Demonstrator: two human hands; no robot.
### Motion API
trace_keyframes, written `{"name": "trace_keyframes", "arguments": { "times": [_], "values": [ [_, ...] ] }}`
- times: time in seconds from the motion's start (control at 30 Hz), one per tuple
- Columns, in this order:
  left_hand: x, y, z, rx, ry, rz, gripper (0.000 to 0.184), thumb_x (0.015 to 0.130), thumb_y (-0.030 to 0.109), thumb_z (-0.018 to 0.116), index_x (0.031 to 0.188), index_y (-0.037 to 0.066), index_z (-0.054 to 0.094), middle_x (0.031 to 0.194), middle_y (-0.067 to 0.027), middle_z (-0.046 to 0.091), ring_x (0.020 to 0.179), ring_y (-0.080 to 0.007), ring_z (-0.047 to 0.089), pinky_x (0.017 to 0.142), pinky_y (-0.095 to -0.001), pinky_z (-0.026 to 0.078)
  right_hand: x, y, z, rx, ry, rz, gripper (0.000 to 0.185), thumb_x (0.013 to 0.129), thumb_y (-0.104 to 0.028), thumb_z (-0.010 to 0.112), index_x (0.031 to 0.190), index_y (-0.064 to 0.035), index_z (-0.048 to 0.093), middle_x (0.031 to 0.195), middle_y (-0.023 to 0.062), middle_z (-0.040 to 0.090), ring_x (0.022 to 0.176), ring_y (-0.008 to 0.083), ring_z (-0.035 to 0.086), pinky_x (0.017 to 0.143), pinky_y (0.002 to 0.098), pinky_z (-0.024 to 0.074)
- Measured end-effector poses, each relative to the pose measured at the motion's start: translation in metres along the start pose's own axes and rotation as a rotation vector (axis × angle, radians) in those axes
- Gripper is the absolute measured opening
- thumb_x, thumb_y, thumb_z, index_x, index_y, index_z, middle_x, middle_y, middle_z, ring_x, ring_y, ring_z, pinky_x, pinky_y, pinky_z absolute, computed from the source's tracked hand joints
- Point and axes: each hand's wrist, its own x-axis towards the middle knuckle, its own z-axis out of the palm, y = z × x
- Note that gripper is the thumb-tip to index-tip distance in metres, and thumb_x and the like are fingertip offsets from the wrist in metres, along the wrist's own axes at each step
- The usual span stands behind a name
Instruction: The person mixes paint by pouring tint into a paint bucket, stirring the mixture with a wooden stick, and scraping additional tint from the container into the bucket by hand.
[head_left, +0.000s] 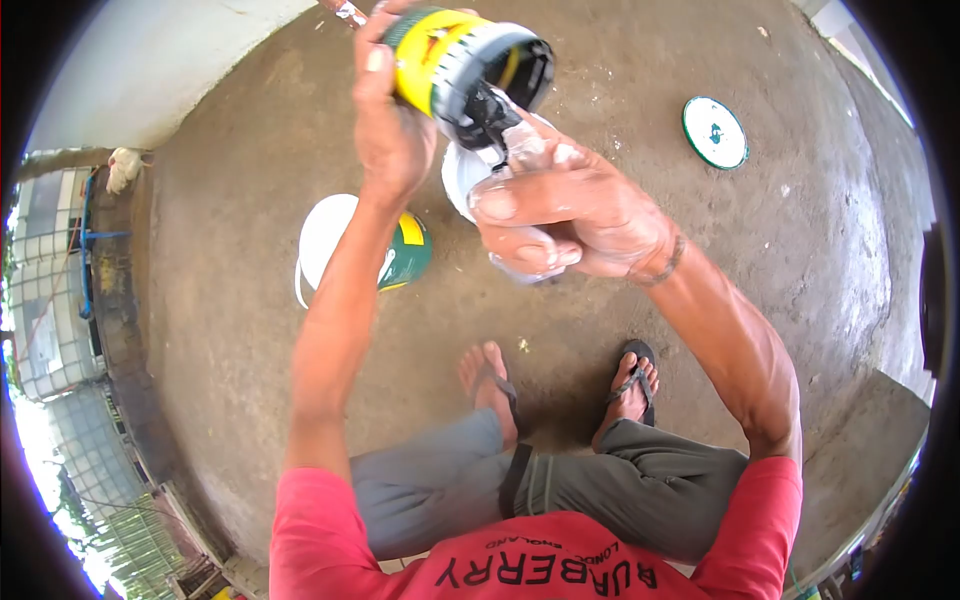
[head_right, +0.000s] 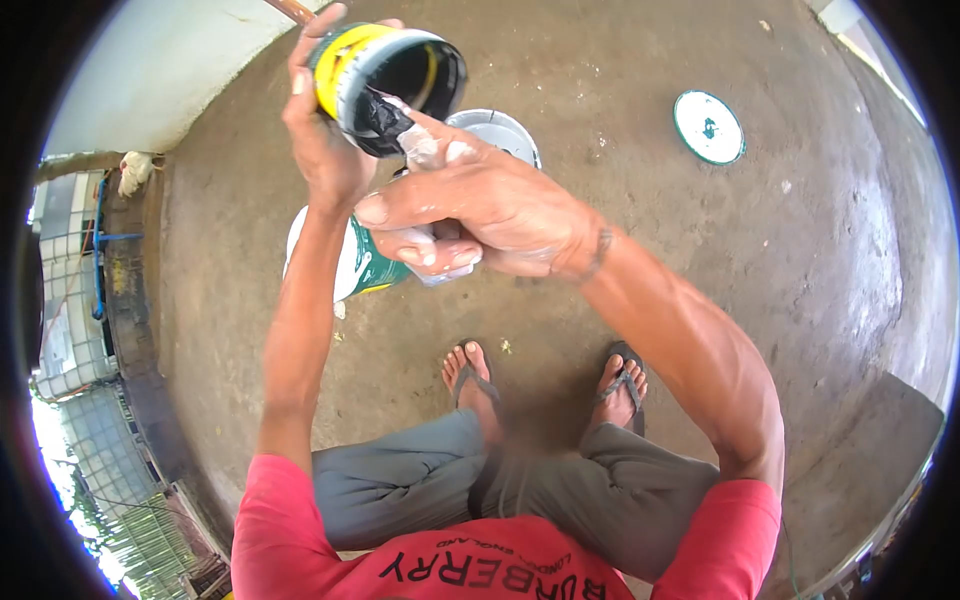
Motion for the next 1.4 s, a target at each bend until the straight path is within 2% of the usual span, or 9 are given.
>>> {"name": "trace_keyframes", "arguments": {
  "times": [0.23,0.37,0.4,0.5,0.8,0.87,1.0,1.2,1.4],
  "values": [
    [0.005,-0.013,-0.073,-0.021,0.084,0.051,0.057,0.101,0.039,0.034,0.144,0.002,0.037,0.133,-0.0139,0.055,0.124,-0.0237,0.057,0.106,-0.0386,0.048,-0.024,-0.013,-0.031,-0.371,0.231,0.162,0.025,0.089,-0.012,0.067,0.111,-0.0061,0.056,0.062,0.0008,0.049,0.049,0.0046,0.04,0.041,0.0217,0.0246],
    [-0.002,-0.019,-0.076,-0.133,0.01,0.058,0.053,0.103,0.04,0.04,0.139,0.001,0.041,0.12,-0.0153,0.06,0.111,-0.0212,0.061,0.099,-0.0331,0.048,-0.02,0.002,-0.077,-1.37,0.327,0.507,0.07,0.087,-0.012,0.064,0.152,-0.011,0.036,0.065,0.0085,0.06,0.05,0.0136,0.054,0.05,0.0264,0.0439],
    [-0.003,-0.025,-0.073,-0.185,-0.019,0.059,0.051,0.104,0.039,0.04,0.137,0.0,0.044,0.124,-0.0124,0.058,0.113,-0.0196,0.059,0.102,-0.032,0.044,-0.022,0.013,-0.09,-1.587,0.25,0.406,0.076,0.082,-0.013,0.063,0.153,-0.0169,0.037,0.076,0.0149,0.068,0.065,0.0266,0.069,0.068,0.035,0.0538],
    [-0.007,-0.037,-0.066,-0.212,0.013,-0.02,0.051,0.104,0.038,0.04,0.138,0.001,0.042,0.122,-0.0122,0.057,0.111,-0.0201,0.059,0.099,-0.0327,0.047,-0.017,0.041,-0.114,-2.391,0.068,0.326,0.077,0.084,-0.014,0.063,0.154,-0.0185,0.033,0.076,0.014,0.07,0.066,0.0255,0.071,0.062,0.0385,0.0546],
    [-0.008,-0.053,-0.041,-0.312,-0.112,-0.17,0.044,0.103,0.029,0.034,0.14,0.004,0.041,0.115,-0.014,0.061,0.108,-0.0217,0.062,0.095,-0.0341,0.049,-0.025,0.083,-0.082,-3.065,-0.03,1.348,0.087,0.085,-0.016,0.064,0.159,-0.0176,0.017,0.066,-0.003,0.057,0.059,0.019,0.057,0.045,0.0402,0.0369],
    [-0.008,-0.051,-0.042,-0.31,-0.113,-0.197,0.044,0.103,0.029,0.035,0.139,0.004,0.042,0.115,-0.014,0.061,0.108,-0.0216,0.062,0.095,-0.0342,0.05,-0.043,0.087,-0.094,-2.92,-0.102,1.366,0.088,0.083,-0.015,0.065,0.158,-0.0159,0.018,0.064,-0.0003,0.057,0.06,0.0205,0.058,0.044,0.0394,0.0369],
    [-0.008,-0.054,-0.044,-0.36,-0.095,-0.212,0.046,0.103,0.032,0.036,0.138,0.004,0.043,0.114,-0.0135,0.061,0.107,-0.0211,0.062,0.094,-0.0344,0.05,-0.071,0.073,-0.077,-2.872,0.133,0.845,0.088,0.083,-0.014,0.065,0.158,-0.0156,0.019,0.067,0.003,0.061,0.067,0.0211,0.063,0.047,0.038,0.0413],
    [-0.014,-0.07,-0.051,-0.343,-0.064,-0.207,0.048,0.103,0.037,0.039,0.138,0.004,0.045,0.118,-0.012,0.062,0.11,-0.0203,0.061,0.096,-0.0351,0.05,-0.033,0.062,-0.079,-2.474,0.266,0.64,0.086,0.085,-0.009,0.062,0.158,-0.0224,0.02,0.074,0.0116,0.067,0.064,0.0289,0.069,0.058,0.0422,0.0573],
    [-0.022,-0.058,-0.049,-0.38,0.076,-0.334,0.054,0.102,0.039,0.035,0.137,-0.001,0.046,0.131,-0.0135,0.058,0.123,-0.0247,0.058,0.104,-0.0412,0.05,-0.053,0.07,-0.094,-2.063,0.199,0.514,0.08,0.086,-0.013,0.059,0.157,-0.0183,0.023,0.074,0.0216,0.067,0.063,0.0333,0.068,0.068,0.0466,0.0558]
  ]
}}
